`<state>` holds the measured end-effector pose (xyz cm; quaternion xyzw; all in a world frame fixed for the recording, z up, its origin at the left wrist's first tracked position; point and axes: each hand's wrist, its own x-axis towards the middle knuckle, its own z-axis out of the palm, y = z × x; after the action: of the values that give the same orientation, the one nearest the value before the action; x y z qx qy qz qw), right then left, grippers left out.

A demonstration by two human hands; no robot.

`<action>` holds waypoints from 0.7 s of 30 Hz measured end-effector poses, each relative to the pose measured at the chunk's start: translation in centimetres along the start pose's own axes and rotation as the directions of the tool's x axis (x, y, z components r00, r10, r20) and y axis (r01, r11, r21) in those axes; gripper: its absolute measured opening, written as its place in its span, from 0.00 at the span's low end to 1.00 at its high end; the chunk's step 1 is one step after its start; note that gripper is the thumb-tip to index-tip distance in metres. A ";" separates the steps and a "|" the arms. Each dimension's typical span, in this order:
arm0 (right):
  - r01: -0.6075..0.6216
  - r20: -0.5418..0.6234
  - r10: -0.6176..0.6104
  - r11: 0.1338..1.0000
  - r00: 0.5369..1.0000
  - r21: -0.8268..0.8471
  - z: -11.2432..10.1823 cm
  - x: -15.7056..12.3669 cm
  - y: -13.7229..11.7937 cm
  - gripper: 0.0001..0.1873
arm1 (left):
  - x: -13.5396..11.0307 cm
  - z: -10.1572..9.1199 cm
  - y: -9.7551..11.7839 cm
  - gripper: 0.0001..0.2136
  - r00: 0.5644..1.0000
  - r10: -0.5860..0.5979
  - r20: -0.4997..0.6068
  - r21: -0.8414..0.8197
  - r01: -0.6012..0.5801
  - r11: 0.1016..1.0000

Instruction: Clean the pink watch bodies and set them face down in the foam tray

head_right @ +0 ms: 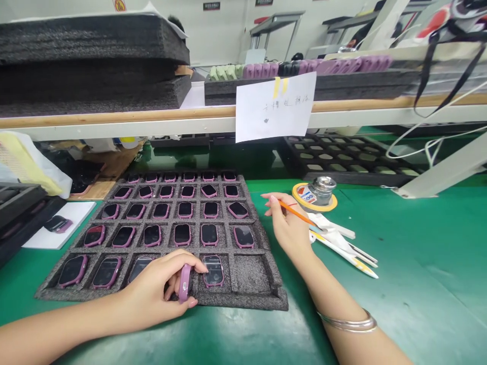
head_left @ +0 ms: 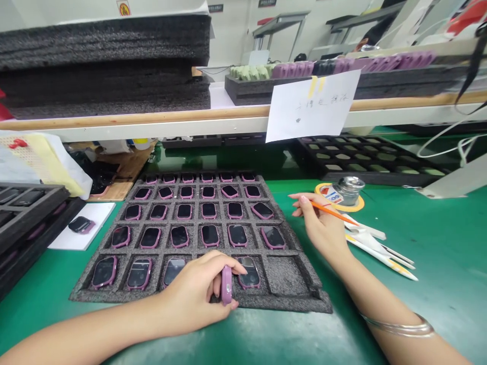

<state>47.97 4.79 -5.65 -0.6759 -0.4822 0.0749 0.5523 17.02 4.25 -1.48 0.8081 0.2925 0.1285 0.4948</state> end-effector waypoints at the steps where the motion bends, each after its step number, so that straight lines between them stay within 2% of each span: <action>1: -0.007 -0.002 0.007 1.000 1.000 -0.005 0.0 0.0 0.1 0.23 | 0.0 0.0 0.0 0.20 1.000 0.004 0.001 0.005 -0.004 1.000; 4: -0.031 0.003 0.031 0.999 1.000 -0.016 0.1 0.1 0.6 0.19 | -0.1 -0.1 -0.1 0.20 1.000 0.009 0.012 0.014 -0.010 1.000; 8: -0.012 0.031 0.012 1.000 0.999 -0.001 0.3 0.0 1.2 0.19 | -0.1 -0.1 -0.1 0.20 0.999 0.036 0.016 0.022 -0.036 0.999; 12: 0.076 0.068 -0.074 0.997 0.995 -0.026 0.3 -0.1 0.8 0.19 | 0.0 0.0 0.0 0.20 1.000 0.020 0.000 0.009 -0.020 1.000; 15: 0.201 0.067 -0.196 0.977 0.978 -0.067 0.2 -0.8 -0.9 0.12 | 0.0 0.1 0.0 0.21 1.000 -0.012 -0.003 -0.026 0.012 1.000; 17: 0.313 0.089 -0.307 0.948 0.948 -0.062 0.3 -2.0 -2.8 0.09 | 0.0 0.2 0.0 0.21 1.000 -0.025 0.000 -0.043 0.025 0.999; 19: 0.440 0.141 -0.434 0.898 0.890 -0.014 0.3 -3.6 -4.8 0.08 | 0.0 0.2 0.0 0.22 1.000 -0.025 -0.004 -0.056 0.024 0.998; 20: 0.522 0.179 -0.518 0.852 0.836 0.030 0.3 -4.4 -5.8 0.10 | 0.0 0.2 0.0 0.22 1.000 -0.024 -0.011 -0.065 0.024 0.998; 21: 0.621 0.231 -0.623 0.778 0.747 0.093 0.3 -5.3 -6.7 0.14 | 0.1 0.3 0.0 0.21 0.999 -0.027 -0.024 -0.083 0.025 0.996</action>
<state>41.22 0.59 -2.55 -0.4589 -0.7445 -0.0264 0.4842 17.22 4.13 -1.62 0.7816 0.3034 0.1441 0.5257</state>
